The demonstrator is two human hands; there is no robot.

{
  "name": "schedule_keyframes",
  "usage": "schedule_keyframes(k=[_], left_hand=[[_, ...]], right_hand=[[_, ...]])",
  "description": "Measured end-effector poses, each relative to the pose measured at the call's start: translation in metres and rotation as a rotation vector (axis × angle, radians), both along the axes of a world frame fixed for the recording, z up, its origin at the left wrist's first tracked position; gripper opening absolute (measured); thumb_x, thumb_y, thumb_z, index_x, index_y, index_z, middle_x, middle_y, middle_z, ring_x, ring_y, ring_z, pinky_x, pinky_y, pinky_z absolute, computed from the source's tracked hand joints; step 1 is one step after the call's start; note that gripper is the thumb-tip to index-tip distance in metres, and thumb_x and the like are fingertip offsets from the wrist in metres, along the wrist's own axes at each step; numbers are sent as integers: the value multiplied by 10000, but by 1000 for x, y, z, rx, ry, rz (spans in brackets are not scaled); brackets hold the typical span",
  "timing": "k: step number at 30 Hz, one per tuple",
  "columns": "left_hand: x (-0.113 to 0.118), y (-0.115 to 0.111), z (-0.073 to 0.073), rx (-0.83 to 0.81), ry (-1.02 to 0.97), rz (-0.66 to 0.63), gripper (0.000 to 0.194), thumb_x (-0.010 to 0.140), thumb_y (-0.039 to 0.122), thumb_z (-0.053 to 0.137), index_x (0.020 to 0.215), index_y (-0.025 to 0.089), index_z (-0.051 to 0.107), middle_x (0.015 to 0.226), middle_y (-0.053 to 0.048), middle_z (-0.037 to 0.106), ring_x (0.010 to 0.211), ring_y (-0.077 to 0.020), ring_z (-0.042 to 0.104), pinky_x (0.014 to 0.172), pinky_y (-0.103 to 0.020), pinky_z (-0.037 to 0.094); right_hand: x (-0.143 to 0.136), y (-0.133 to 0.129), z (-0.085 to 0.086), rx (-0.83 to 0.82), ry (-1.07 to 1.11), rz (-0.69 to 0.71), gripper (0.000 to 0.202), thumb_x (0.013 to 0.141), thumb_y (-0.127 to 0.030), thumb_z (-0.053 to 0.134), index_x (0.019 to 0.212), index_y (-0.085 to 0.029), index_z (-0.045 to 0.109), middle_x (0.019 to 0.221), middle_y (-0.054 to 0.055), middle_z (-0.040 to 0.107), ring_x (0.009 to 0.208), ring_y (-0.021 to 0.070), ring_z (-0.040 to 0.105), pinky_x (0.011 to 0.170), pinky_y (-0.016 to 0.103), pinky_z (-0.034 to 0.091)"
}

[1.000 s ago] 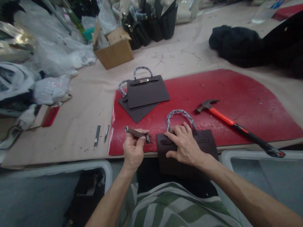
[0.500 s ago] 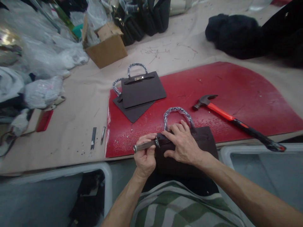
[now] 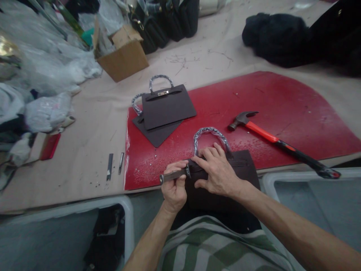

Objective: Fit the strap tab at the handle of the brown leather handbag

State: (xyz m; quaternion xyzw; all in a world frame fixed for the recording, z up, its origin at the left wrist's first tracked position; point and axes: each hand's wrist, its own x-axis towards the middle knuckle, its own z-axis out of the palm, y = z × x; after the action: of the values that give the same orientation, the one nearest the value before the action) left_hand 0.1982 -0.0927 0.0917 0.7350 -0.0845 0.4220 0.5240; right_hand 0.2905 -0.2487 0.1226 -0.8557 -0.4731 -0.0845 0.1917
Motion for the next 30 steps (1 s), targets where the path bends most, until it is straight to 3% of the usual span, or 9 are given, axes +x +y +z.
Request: schedule_keyframes(k=[5, 9, 19, 30], left_hand=[[-1, 5, 1, 76, 34, 32, 103, 968, 169, 524, 1069, 174, 547, 1072, -87, 628, 1048, -224, 644, 937, -462, 550], [-3, 7, -3, 132, 48, 32, 197, 926, 108, 575, 1101, 177, 516, 1109, -98, 625, 1082, -228, 639, 940, -461, 556], [-13, -7, -12, 153, 11, 186, 201, 938, 93, 552, 1104, 175, 473, 1116, -111, 644, 1101, -240, 667, 911, -464, 589], [-6, 7, -1, 169, 108, 41, 215, 937, 85, 544, 1132, 167, 504, 1115, -112, 640, 1108, -224, 651, 946, -429, 582]], right_hand=[[1, 0, -1, 5, 7, 5, 834, 597, -524, 923, 1278, -178, 591, 1165, 115, 526, 1121, 332, 459, 1166, 584, 219], [-1, -1, -1, 4, 8, 6, 821, 615, -518, 914, 1288, -181, 586, 1166, 114, 531, 1121, 332, 457, 1168, 591, 212], [-1, 1, 0, 7, 36, -5, 830, 593, -508, 928, 1280, -185, 592, 1171, 108, 535, 1125, 332, 459, 1178, 582, 202], [0, 0, -1, 16, 65, 12, 821, 598, -454, 925, 1288, -192, 567, 1173, 109, 537, 1109, 324, 469, 1175, 594, 203]])
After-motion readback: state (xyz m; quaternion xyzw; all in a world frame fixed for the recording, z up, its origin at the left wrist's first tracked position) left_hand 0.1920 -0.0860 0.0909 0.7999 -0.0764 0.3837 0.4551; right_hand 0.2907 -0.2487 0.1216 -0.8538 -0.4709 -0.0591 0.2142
